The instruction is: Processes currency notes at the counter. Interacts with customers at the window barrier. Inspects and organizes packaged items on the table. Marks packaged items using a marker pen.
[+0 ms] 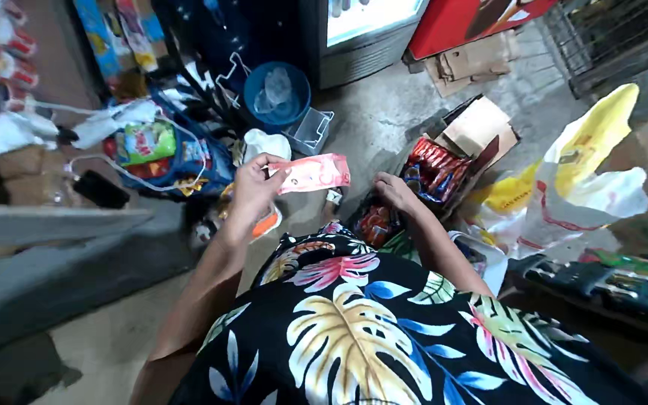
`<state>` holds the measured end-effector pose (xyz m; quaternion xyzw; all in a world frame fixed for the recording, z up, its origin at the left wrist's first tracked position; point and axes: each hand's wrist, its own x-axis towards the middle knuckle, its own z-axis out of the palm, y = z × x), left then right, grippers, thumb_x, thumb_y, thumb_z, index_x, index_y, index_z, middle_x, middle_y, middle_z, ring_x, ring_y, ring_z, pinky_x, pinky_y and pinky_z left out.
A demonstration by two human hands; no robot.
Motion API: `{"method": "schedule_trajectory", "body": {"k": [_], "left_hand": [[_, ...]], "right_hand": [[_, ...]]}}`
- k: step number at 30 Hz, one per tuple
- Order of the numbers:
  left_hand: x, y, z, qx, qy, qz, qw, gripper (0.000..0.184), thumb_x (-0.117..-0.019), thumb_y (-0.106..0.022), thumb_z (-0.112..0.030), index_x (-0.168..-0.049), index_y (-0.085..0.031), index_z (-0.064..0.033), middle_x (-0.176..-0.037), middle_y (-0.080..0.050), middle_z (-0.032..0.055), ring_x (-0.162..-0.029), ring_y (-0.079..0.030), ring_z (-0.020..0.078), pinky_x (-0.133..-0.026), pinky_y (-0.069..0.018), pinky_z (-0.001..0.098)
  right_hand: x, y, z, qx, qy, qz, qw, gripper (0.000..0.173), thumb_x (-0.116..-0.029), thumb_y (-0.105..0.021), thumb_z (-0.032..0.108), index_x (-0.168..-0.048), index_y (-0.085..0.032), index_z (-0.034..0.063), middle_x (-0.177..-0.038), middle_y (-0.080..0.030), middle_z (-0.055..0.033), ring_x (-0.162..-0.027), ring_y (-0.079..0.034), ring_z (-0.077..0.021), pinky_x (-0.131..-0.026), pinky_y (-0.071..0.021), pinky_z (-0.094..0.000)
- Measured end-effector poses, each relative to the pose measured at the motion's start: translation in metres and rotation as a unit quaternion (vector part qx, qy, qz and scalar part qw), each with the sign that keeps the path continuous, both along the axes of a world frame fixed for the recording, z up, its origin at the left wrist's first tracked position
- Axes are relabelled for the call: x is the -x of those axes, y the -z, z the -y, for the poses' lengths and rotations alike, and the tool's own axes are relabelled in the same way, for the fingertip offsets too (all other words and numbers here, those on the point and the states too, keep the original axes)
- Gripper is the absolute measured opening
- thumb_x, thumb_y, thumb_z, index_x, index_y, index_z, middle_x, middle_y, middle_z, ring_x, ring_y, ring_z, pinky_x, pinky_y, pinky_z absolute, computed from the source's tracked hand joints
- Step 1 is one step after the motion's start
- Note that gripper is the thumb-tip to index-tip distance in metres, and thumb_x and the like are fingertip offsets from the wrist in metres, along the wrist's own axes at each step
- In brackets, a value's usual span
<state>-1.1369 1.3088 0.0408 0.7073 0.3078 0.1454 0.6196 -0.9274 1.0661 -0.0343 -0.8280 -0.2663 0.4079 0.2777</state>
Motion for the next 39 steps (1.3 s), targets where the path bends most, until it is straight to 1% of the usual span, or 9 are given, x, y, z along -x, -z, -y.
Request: {"method": "schedule_trajectory", "body": {"k": [6,10,13,16,19,23,29,33,39], "left_hand": [[-0.131,0.009,-0.058,-0.069,0.082,-0.086,0.991,0.019,-0.0957,-0.069,-0.006,-0.115,-0.067,-0.0041,-0.105,-0.072,0.0088,-0.084,-0.068,0.0133,-0.076,-0.0589,0.0364],[-0.227,0.011,-0.071,-0.097,0.148,-0.076,0.981,0.017,-0.0947,-0.071,-0.004,-0.112,-0.068,-0.0033,-0.109,-0.069,0.0094,-0.082,-0.068,0.0126,-0.076,-0.0594,0.0343],[-0.301,0.010,-0.076,-0.078,0.219,-0.040,0.972,0.017,-0.0937,-0.071,-0.002,-0.110,-0.068,-0.0021,-0.107,-0.071,0.0094,-0.082,-0.069,0.0134,-0.076,-0.0598,0.0353],[-0.379,0.004,-0.079,-0.076,0.344,0.007,0.936,0.015,-0.0928,-0.071,-0.002,-0.108,-0.070,-0.0037,-0.105,-0.071,0.0066,-0.085,-0.068,0.0131,-0.078,-0.0596,0.0335],[-0.470,0.007,-0.084,-0.085,0.390,0.063,0.915,0.017,-0.0920,-0.071,-0.006,-0.108,-0.070,-0.0037,-0.101,-0.074,0.0022,-0.081,-0.069,0.0068,-0.074,-0.0596,0.0278],[-0.601,0.018,-0.093,-0.019,0.396,0.118,0.911,0.021,-0.0935,-0.068,-0.010,-0.112,-0.068,0.0010,-0.098,-0.073,0.0011,-0.085,-0.069,0.0057,-0.079,-0.0593,0.0256],[-0.751,0.009,-0.051,0.163,0.494,0.069,0.851,0.021,-0.0957,-0.062,-0.009,-0.115,-0.066,-0.0014,-0.096,-0.073,0.0008,-0.084,-0.070,0.0091,-0.077,-0.0603,0.0280],[-0.817,-0.006,0.008,0.164,0.525,0.003,0.835,0.034,-0.0924,-0.055,0.000,-0.126,-0.057,0.0037,-0.102,-0.071,0.0029,-0.089,-0.069,0.0073,-0.079,-0.0609,0.0283],[-0.934,-0.005,0.078,0.202,0.508,0.122,0.829,0.041,-0.1040,-0.035,-0.025,-0.126,-0.054,0.0026,-0.110,-0.070,0.0040,-0.095,-0.070,0.0125,-0.083,-0.0607,0.0324]], "right_hand": [[-0.109,-0.006,-0.039,-0.151,0.112,-0.052,0.981,0.024,-0.1040,-0.043,0.005,-0.112,-0.064,-0.0039,-0.105,-0.068,-0.0162,-0.089,-0.066,-0.0220,-0.080,-0.0559,-0.0422],[-0.168,-0.041,-0.076,-0.206,0.181,-0.076,0.959,0.032,-0.1091,-0.042,0.024,-0.108,-0.062,-0.0013,-0.079,-0.057,-0.0025,-0.064,-0.050,-0.0075,-0.060,-0.0442,-0.0267],[-0.217,-0.058,-0.091,-0.195,0.148,0.084,0.966,0.041,-0.0937,-0.073,0.035,-0.115,-0.068,0.0004,-0.102,-0.069,-0.0133,-0.091,-0.066,-0.0244,-0.082,-0.0553,-0.0481],[-0.274,-0.061,-0.098,-0.181,0.038,0.141,0.973,0.048,-0.0894,-0.079,0.037,-0.126,-0.070,0.0074,-0.114,-0.073,-0.0119,-0.105,-0.069,-0.0276,-0.094,-0.0554,-0.0563],[-0.333,-0.064,-0.102,-0.207,0.025,0.140,0.968,0.018,-0.0959,-0.070,0.015,-0.108,-0.076,0.0021,-0.101,-0.076,-0.0124,-0.096,-0.072,-0.0245,-0.090,-0.0569,-0.0509],[-0.419,-0.069,-0.092,-0.255,0.114,0.062,0.958,0.023,-0.0983,-0.068,0.015,-0.105,-0.071,-0.0064,-0.094,-0.071,-0.0138,-0.080,-0.065,-0.0147,-0.079,-0.0547,-0.0348],[-0.526,-0.096,-0.075,-0.446,0.231,0.077,0.861,0.021,-0.0933,-0.070,0.007,-0.104,-0.071,-0.0105,-0.141,-0.056,-0.0207,-0.121,-0.061,-0.0148,-0.101,-0.0517,-0.0274],[-0.587,-0.102,-0.055,-0.457,0.396,0.145,0.783,0.014,-0.0960,-0.065,0.006,-0.099,-0.069,-0.0071,-0.087,-0.069,-0.0003,-0.080,-0.062,0.0012,-0.077,-0.0535,-0.0203],[-0.694,-0.094,0.011,-0.353,0.537,0.212,0.736,0.022,-0.0973,-0.068,0.018,-0.100,-0.069,-0.0042,-0.081,-0.067,-0.0039,-0.073,-0.062,-0.0046,-0.072,-0.0539,-0.0245]]}}
